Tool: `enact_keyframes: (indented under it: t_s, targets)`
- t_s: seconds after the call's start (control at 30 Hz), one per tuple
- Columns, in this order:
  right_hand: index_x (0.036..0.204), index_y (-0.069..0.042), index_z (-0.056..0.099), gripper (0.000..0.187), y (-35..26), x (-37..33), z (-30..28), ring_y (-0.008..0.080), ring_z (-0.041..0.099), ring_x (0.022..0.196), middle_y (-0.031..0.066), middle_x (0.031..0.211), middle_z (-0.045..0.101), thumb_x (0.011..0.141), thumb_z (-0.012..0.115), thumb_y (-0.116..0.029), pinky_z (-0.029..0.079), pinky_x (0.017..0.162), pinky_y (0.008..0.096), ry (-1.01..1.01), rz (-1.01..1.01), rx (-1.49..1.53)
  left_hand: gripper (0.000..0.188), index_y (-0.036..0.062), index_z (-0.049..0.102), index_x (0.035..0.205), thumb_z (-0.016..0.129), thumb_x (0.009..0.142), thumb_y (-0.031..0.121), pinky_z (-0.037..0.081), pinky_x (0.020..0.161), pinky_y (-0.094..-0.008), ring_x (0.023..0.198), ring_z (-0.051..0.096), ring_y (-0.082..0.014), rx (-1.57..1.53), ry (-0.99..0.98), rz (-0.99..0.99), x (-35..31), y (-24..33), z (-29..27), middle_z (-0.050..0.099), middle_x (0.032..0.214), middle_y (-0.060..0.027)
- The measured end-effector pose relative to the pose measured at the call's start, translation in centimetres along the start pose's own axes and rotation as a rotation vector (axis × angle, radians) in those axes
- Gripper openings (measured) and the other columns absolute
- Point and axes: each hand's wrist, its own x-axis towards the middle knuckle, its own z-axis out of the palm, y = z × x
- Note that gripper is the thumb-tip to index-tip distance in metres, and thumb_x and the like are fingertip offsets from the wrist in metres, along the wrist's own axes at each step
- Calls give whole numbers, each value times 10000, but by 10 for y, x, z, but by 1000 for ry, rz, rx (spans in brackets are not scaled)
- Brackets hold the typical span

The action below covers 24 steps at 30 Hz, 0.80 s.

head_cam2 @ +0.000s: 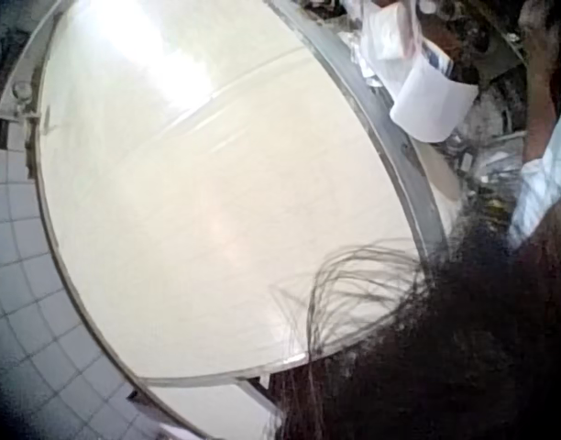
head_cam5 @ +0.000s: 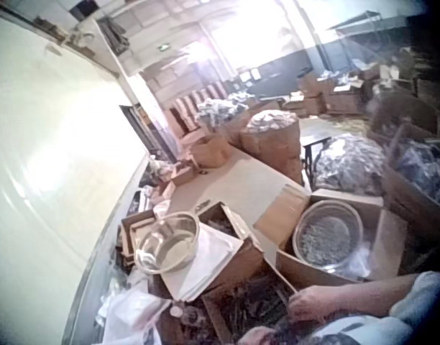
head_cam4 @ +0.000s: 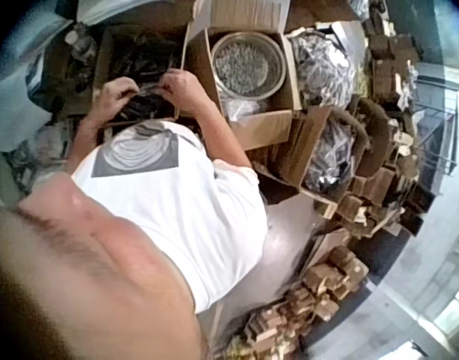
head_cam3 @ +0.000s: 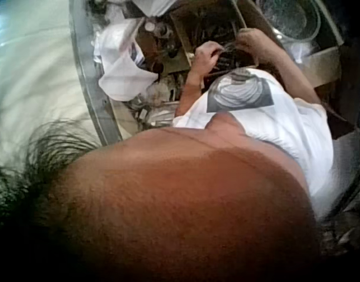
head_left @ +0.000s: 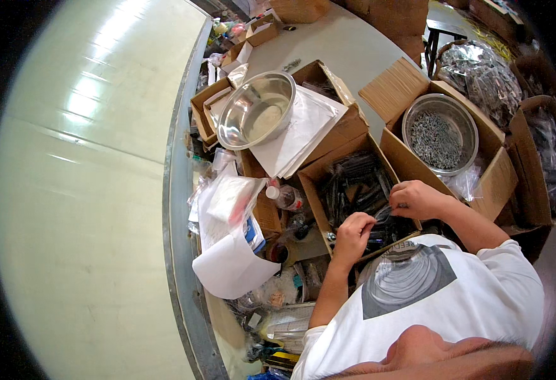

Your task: The person picks up metal parts from a box and puts them into a small plastic bag.

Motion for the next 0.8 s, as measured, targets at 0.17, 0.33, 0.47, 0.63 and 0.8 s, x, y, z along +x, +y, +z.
enact_keyframes:
  t_s: [0.17, 0.33, 0.47, 0.63, 0.8]
  targets:
    - [874, -90, 601, 200, -12, 10, 4, 273, 582, 858, 75, 845, 592, 734, 696, -198, 446, 764, 413, 11, -140, -188, 105, 9, 483, 878, 583, 849, -3, 465, 675, -300, 699, 566, -250, -85, 110, -38, 2, 2, 22, 582, 847, -120]
    - [832, -106, 594, 126, -12, 13, 7, 254, 566, 869, 48, 842, 586, 761, 661, -187, 417, 769, 393, 9, -175, -195, 172, 21, 390, 847, 558, 867, -11, 450, 651, -293, 689, 534, -242, -121, 146, 16, 7, 14, 22, 561, 866, -129]
    - [791, -96, 572, 103, -18, 11, -12, 260, 564, 855, 53, 822, 578, 770, 645, -167, 410, 768, 396, 40, -185, -157, 236, 41, 347, 806, 566, 862, -26, 429, 641, -261, 686, 500, -201, -210, 165, -39, 8, 18, 7, 556, 852, -123]
    - [777, -93, 547, 121, -19, -8, -42, 263, 559, 826, 53, 789, 561, 762, 654, -146, 409, 766, 400, 119, -110, -132, 262, 66, 326, 804, 569, 884, 8, 424, 657, -233, 711, 477, -117, -370, 226, -25, 11, 14, 4, 561, 870, -107]
    - [745, -87, 567, 125, -25, -38, -77, 243, 582, 811, 38, 806, 612, 763, 688, -110, 412, 780, 372, 321, 3, -124, 126, 41, 464, 870, 586, 888, 63, 445, 652, -236, 704, 509, -91, -468, 275, -23, 21, 16, 15, 571, 874, -67]
